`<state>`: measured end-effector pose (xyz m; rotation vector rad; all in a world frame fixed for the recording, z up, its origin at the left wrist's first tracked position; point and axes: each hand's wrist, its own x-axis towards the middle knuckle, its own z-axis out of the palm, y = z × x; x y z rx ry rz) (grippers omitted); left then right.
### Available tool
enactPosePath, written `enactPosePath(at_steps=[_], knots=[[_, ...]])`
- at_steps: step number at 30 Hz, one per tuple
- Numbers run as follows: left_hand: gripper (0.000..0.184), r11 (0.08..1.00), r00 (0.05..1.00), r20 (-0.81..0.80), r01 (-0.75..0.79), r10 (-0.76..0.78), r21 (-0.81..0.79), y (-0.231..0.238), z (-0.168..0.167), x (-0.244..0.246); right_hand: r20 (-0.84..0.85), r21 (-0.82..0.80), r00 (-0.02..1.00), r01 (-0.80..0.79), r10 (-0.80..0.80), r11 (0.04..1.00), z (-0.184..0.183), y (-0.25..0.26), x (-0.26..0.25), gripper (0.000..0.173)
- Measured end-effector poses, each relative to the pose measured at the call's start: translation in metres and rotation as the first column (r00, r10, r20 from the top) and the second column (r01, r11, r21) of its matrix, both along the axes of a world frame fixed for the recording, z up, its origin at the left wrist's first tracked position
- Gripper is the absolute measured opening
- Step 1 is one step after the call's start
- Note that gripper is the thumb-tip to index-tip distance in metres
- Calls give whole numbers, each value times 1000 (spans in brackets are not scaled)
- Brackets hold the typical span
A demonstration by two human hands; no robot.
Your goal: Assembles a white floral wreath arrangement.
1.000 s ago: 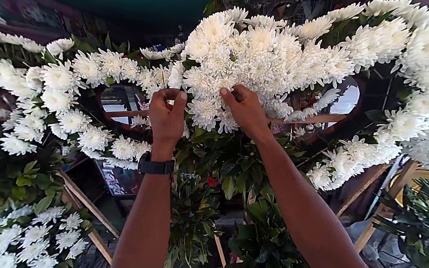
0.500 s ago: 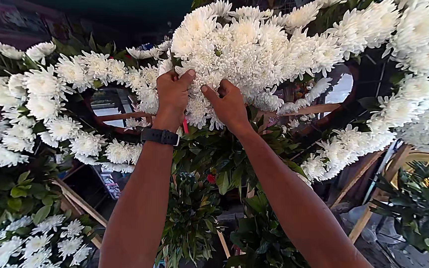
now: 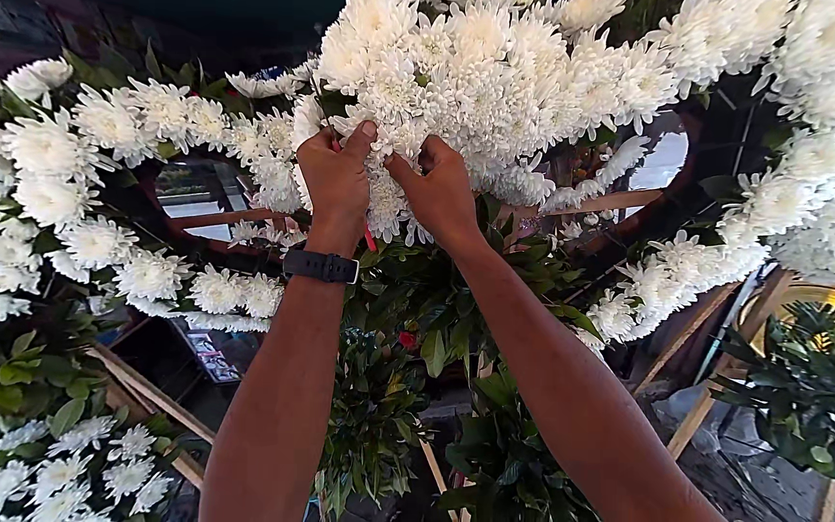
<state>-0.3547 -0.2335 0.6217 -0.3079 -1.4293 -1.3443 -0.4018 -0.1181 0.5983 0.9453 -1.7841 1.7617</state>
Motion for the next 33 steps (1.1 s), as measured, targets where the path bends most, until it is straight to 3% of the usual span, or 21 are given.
enactPosePath(at_steps=[13, 19, 22, 24, 27, 29, 31, 33], knots=[[17, 998, 989, -134, 59, -56, 13, 5, -7, -7, 20, 21, 1000, 23, -23, 1000, 2, 1, -4, 31], [12, 1000, 995, -98, 15, -17, -24, 3, -7, -7, 26, 81, 999, 16, -19, 997, 0, 7, -6, 36], [33, 993, 994, -58, -94, 90, -66, -2, -8, 7, -3, 184, 996, 93, -94, 979, 0, 25, 9, 43], [43, 967, 973, -88, -222, 212, -124, -6, -15, 38, -109, 193, 983, 164, -145, 967, -9, 54, 26, 47], [37, 950, 961, -190, -239, 201, -202, -23, -62, 101, -259, 79, 959, 137, -113, 987, -44, 126, 59, 38], [32, 968, 977, -198, -121, 77, -222, -29, -125, 138, -309, 9, 950, 57, -52, 998, -79, 181, 65, 31], [29, 966, 998, -19, 55, -62, -252, -14, -196, 166, -301, -67, 953, 24, -43, 997, -130, 242, 59, 28], [27, 945, 915, 345, 279, -209, -167, 13, -276, 183, -132, -101, 983, 112, -125, 989, -195, 308, 60, 26]])
